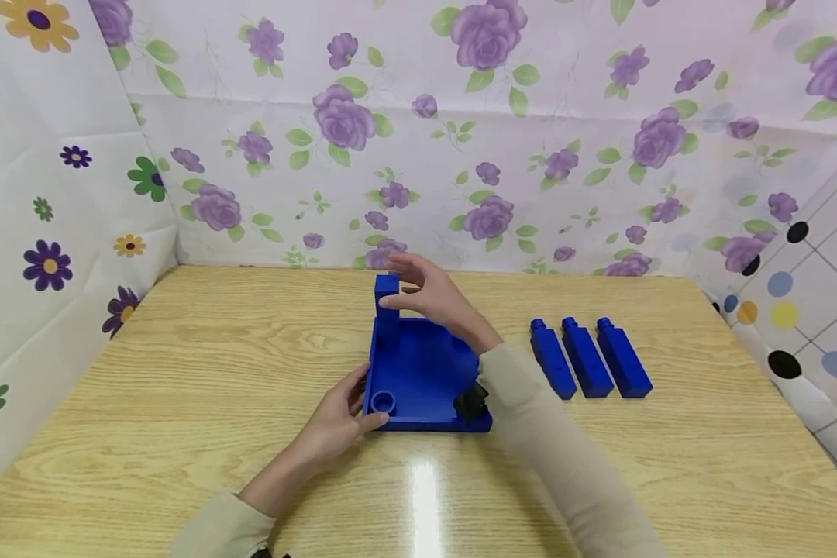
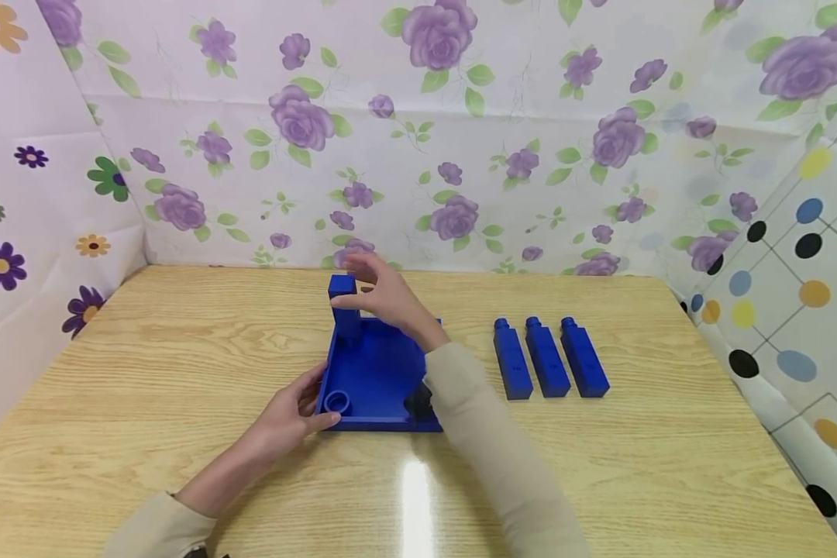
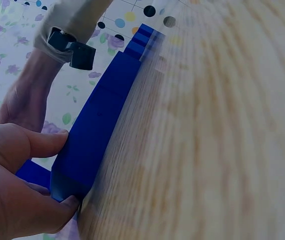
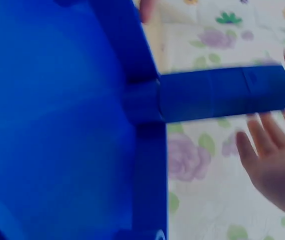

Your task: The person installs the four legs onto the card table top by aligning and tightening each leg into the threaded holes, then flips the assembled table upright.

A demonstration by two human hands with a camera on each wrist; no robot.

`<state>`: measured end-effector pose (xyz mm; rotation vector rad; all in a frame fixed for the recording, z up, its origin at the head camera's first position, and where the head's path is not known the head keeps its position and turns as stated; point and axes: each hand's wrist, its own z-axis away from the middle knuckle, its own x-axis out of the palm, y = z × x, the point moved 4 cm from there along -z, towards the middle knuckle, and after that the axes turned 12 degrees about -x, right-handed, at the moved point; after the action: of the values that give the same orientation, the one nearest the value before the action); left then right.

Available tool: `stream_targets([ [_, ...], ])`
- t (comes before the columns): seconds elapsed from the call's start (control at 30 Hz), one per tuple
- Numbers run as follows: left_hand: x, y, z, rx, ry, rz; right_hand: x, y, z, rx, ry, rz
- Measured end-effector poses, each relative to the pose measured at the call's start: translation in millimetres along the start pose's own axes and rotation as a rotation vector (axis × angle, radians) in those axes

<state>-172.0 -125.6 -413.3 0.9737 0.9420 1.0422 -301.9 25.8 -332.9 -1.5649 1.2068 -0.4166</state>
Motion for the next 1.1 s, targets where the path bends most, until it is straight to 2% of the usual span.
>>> stream_targets([
  [0.13,-0.9,0.4,0.4,-0.004,0.003,-0.005,-6.4,2.7,-3.9,0.025,-0.122,-0.085],
  [0.4,-2.3,-0.1,0.2,-0.008,0.005,-0.004,-5.4,6.3,-12.1,0.042,-0.211,-0.136],
  [0.7,-1.1,-1.4,-1.0,0.001,0.004,0.016,-7.3,9.5,-13.1,0.081,-0.215,-0.119],
  [1.1,-0.8,-0.8,-0.5,-0.017,0.002,0.002,-4.8,9.7,-9.5,0.073,-0.163,0.041],
])
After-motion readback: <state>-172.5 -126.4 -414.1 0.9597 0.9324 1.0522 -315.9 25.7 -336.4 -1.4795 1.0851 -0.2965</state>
